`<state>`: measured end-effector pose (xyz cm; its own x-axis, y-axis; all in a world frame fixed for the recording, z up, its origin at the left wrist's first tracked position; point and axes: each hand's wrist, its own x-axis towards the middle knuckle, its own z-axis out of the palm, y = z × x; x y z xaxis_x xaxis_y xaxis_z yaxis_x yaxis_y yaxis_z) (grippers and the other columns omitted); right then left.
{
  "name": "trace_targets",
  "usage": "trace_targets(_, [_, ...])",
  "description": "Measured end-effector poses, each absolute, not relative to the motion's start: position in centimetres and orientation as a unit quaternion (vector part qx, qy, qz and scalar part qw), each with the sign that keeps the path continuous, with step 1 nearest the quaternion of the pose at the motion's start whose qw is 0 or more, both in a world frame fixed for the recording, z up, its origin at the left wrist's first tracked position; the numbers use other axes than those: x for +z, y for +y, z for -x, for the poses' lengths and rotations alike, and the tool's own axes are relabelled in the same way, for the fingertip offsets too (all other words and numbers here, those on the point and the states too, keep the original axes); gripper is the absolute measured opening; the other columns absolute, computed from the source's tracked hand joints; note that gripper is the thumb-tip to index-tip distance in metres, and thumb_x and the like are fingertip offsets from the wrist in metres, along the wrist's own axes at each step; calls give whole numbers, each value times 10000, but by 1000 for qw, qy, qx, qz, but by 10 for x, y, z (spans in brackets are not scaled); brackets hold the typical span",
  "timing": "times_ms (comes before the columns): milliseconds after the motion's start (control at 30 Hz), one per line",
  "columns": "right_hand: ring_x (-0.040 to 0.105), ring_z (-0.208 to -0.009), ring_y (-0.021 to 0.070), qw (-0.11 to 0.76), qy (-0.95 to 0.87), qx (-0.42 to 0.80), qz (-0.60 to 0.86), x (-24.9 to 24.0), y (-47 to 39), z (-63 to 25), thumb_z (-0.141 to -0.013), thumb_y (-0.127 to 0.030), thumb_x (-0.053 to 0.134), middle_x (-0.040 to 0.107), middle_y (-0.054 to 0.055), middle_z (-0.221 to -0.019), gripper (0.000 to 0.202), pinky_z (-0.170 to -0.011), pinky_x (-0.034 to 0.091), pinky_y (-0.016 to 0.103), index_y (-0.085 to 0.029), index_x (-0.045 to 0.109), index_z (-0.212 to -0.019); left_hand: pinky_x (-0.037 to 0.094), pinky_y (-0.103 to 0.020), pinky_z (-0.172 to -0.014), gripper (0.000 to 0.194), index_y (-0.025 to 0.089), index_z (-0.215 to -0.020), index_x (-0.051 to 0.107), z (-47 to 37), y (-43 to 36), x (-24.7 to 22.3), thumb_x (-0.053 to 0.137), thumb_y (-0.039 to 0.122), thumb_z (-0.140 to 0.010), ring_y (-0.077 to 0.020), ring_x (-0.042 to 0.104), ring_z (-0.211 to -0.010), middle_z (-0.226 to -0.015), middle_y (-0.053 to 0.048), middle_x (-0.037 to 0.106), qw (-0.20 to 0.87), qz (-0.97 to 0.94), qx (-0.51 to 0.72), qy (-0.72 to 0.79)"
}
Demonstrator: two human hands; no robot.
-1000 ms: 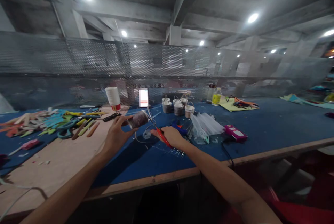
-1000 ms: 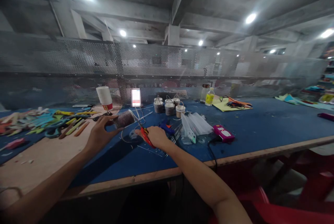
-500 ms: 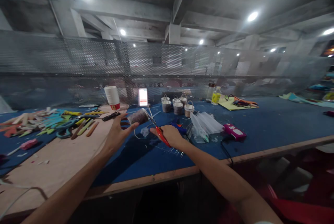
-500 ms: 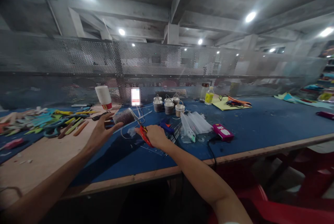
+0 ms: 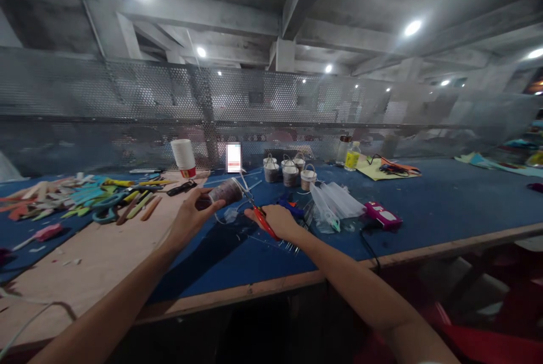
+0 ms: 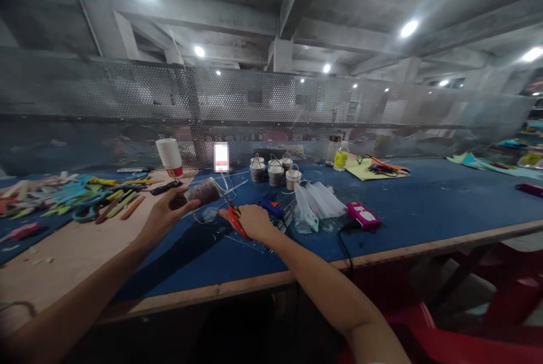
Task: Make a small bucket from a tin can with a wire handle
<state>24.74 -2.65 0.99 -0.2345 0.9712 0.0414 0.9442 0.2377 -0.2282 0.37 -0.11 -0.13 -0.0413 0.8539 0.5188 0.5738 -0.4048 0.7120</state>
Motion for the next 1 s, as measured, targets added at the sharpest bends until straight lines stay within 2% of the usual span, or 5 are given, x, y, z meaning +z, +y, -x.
trace_targets(300, [721, -1000, 224, 101, -790, 90, 598, 8, -22, -249, -1035, -363, 428, 770, 133, -1026, 374, -818, 473, 259, -173, 745, -1094, 543, -367, -753, 543, 197, -1180, 627, 0, 2, -4, 739, 539, -773, -241, 687, -795, -848, -9, 661, 140, -684, 503, 509])
trace_targets(633, [715, -1029, 233, 109, -789, 86, 598, 6, -21, -251, -1034, -368, 430, 764, 143, -1051, 373, -852, 476, 276, -169, 738, -1099, 556, -460, -910, 571, 198, -1222, 614, -2, -1, -4, 753, 526, -775, -276, 712, -951, -1024, -80, 716, 115, -705, 495, 495])
trace_targets(733, [716, -1035, 247, 119, -795, 93, 588, 3, -19, -251, -1037, -439, 410, 765, 153, -1036, 436, -850, 483, 280, -162, 747, -1064, 563, -459, -903, 587, 205, -1247, 606, 0, 1, -6, 753, 528, -779, -282, 719, -961, -1038, -83, 721, 106, -704, 498, 495])
trace_targets(900, [726, -1018, 295, 134, -794, 105, 583, -4, -14, -249, -1001, -649, 319, 771, 150, -1033, 632, -861, 508, 339, -192, 756, -996, 569, -455, -905, 571, 210, -1237, 615, -1, 2, -7, 765, 511, -775, -275, 720, -964, -1077, -82, 721, 83, -720, 494, 479])
trace_targets(1000, [729, -1016, 313, 145, -794, 96, 582, -8, -10, -250, -989, -692, 275, 775, 146, -1020, 685, -857, 518, 369, -204, 755, -980, 579, -475, -889, 553, 210, -1209, 619, -2, 2, -7, 770, 507, -768, -273, 719, -936, -1064, -77, 717, 65, -727, 495, 470])
